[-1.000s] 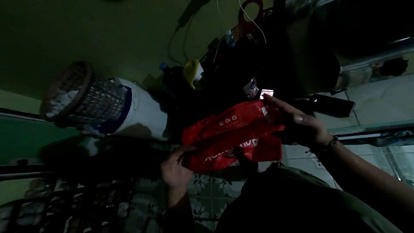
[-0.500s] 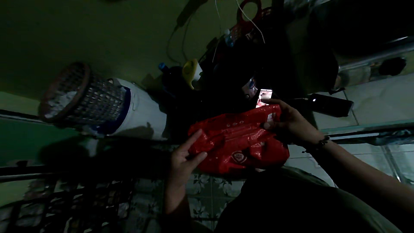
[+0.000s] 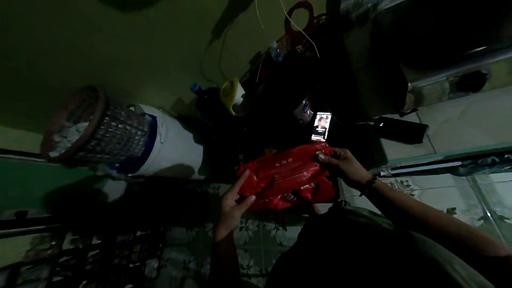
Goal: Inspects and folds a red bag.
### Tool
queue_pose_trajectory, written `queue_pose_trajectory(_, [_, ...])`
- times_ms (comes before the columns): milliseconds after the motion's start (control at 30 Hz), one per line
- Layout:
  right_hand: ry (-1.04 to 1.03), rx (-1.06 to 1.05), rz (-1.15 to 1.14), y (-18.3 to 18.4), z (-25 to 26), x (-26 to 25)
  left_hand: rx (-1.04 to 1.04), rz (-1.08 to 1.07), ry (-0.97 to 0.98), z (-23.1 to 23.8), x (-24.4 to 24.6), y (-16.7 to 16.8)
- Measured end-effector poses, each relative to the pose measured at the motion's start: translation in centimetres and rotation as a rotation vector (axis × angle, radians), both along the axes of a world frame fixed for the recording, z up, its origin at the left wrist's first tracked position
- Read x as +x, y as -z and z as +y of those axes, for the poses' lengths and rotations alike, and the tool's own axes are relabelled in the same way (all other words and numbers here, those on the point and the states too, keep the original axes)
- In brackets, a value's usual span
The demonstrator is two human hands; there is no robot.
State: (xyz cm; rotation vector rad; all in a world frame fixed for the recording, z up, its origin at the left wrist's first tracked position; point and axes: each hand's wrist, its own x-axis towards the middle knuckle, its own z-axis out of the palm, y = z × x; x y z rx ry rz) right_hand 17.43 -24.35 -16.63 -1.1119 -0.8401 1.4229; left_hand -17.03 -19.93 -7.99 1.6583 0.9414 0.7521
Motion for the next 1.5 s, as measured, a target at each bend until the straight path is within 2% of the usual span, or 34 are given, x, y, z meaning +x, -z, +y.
queue_pose_trajectory(133, [0.044, -0.02, -0.005, 0.7, -0.3, -0.9, -0.05, -0.05, -0.026, 0.5, -0.6, 2.2])
queue_pose_trajectory(200, [0.056, -0.06, 0.006, 0.6, -0.2, -1.3, -0.031, -0.003, -0.069, 0.6, -0.3, 2.4])
queue_pose_trajectory(400, [0.013, -0.174, -0.007, 0.5, 0.8, -0.7, 0.237, 0.57, -0.094, -0.5, 1.3, 1.1])
queue_pose_trajectory(500, [-0.056, -0.23, -0.056, -0.1, 1.3, -1.3, 0.381, 0.705, -0.029, -1.3, 3.9, 0.6])
queue_pose_trajectory(600, [-0.16, -0.179, -0.143, -1.0, 1.7, -3.0, 0.482, 0.713, 0.091, -1.6, 7.1, 0.8])
queue_pose_trajectory(667, [-0.246, -0.092, -0.262, -2.1, 1.9, -3.9, 0.487, 0.726, 0.074, -1.1, 8.5, 0.7])
queue_pose_trajectory(800, [-0.358, 0.038, -0.422, -4.2, 1.8, -4.9, 0.321, 0.696, -0.039, 0.8, 9.6, 0.3])
queue_pose_trajectory(867, [-0.376, 0.073, -0.441, -4.8, 1.8, -5.3, 0.215, 0.656, -0.043, 1.2, 9.4, 0.2])
queue_pose_trajectory(933, [-0.39, 0.083, -0.423, -5.2, 1.7, -5.3, 0.207, 0.558, -0.062, 1.1, 9.0, 0.4])
queue_pose_trajectory(1100, [-0.441, 0.128, -0.367, -6.3, 1.1, -5.4, 0.348, 0.423, -0.101, 0.6, 8.0, 0.2])
queue_pose_trajectory(1233, [-0.466, 0.138, -0.361, -7.0, 1.1, -5.6, 0.431, 0.509, -0.132, 0.5, 7.4, 0.2])
queue_pose_trajectory(1333, [-0.381, 0.104, -0.4, -6.9, 1.4, -5.2, 0.586, 0.591, -0.211, -0.4, 7.4, -0.8])
queue_pose_trajectory(1400, [-0.292, 0.077, -0.361, -6.6, 1.9, -4.8, 0.677, 0.564, -0.178, -1.3, 7.6, -1.3])
queue_pose_trajectory(1500, [-0.222, 0.029, -0.275, -6.8, 2.4, -5.0, 0.686, 0.643, -0.047, -2.8, 8.6, -1.1])
